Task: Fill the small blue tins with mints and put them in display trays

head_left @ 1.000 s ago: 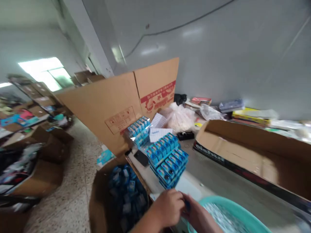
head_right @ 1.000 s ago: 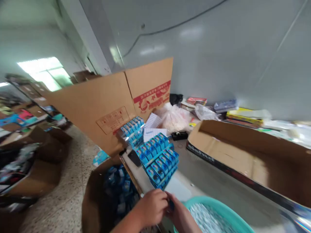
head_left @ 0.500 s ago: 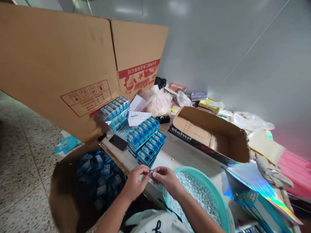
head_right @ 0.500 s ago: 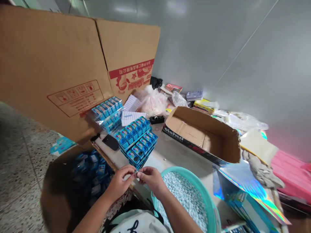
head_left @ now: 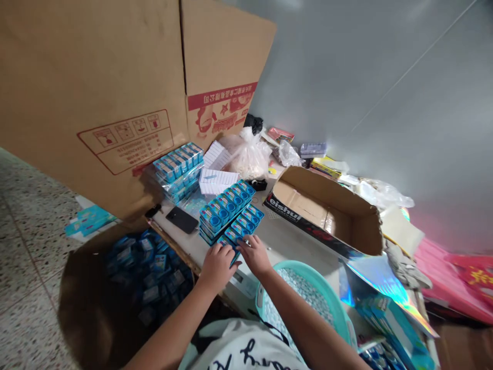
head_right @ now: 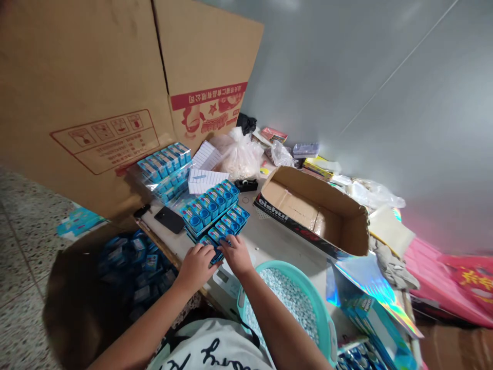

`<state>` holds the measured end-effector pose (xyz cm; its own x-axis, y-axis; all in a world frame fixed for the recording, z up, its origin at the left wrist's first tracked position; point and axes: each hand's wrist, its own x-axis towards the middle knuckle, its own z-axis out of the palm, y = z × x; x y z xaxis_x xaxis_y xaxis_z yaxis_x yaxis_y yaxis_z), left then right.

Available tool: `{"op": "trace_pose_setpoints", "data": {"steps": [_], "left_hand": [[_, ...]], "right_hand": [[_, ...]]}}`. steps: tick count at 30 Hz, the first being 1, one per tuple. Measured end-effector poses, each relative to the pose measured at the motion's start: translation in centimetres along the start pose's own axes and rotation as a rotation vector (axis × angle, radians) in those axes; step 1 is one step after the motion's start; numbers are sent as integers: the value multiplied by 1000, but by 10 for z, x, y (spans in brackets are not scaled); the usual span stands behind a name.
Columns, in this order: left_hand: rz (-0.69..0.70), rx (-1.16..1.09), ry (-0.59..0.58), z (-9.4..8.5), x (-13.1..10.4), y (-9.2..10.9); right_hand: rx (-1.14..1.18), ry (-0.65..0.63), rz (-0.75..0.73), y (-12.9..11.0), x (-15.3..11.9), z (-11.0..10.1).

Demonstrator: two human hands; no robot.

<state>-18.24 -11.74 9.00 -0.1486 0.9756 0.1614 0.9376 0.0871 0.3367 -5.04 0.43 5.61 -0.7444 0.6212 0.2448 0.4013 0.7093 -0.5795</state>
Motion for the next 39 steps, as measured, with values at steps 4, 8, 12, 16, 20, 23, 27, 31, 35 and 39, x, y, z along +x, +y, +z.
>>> {"op": "trace_pose_setpoints", "data": {"steps": [4,8,12,16,20,23,27,31,35,39], "left_hand": [[26,51,15,10,-4,-5],[54,59,58,21,-6,-13],[77,45,99,33,-13,-19],[71,40,125,42,-14,-20],[85,46,117,43,-11,-22],[128,39,83,41,-8,-28],[187,2,34,41,-4,-39],[203,-48,34,43,0,-45],[165,-87,102,32,-5,-37],[83,-92,209,11,-11,-21]], "right_hand": [[-165,-50,-91,1,-16,3],[-259,-121,-170,0,-13,-1],[-302,-157,-189,2,-13,-5],[-310,-155,-164,4,-19,1],[-277,-140,-134,5,-20,9],[-223,-124,-122,7,-18,12],[-132,-115,-100,13,-16,17],[-13,-103,-51,18,-14,23],[142,-80,3,13,-11,19],[292,48,156,3,-12,0]]}}
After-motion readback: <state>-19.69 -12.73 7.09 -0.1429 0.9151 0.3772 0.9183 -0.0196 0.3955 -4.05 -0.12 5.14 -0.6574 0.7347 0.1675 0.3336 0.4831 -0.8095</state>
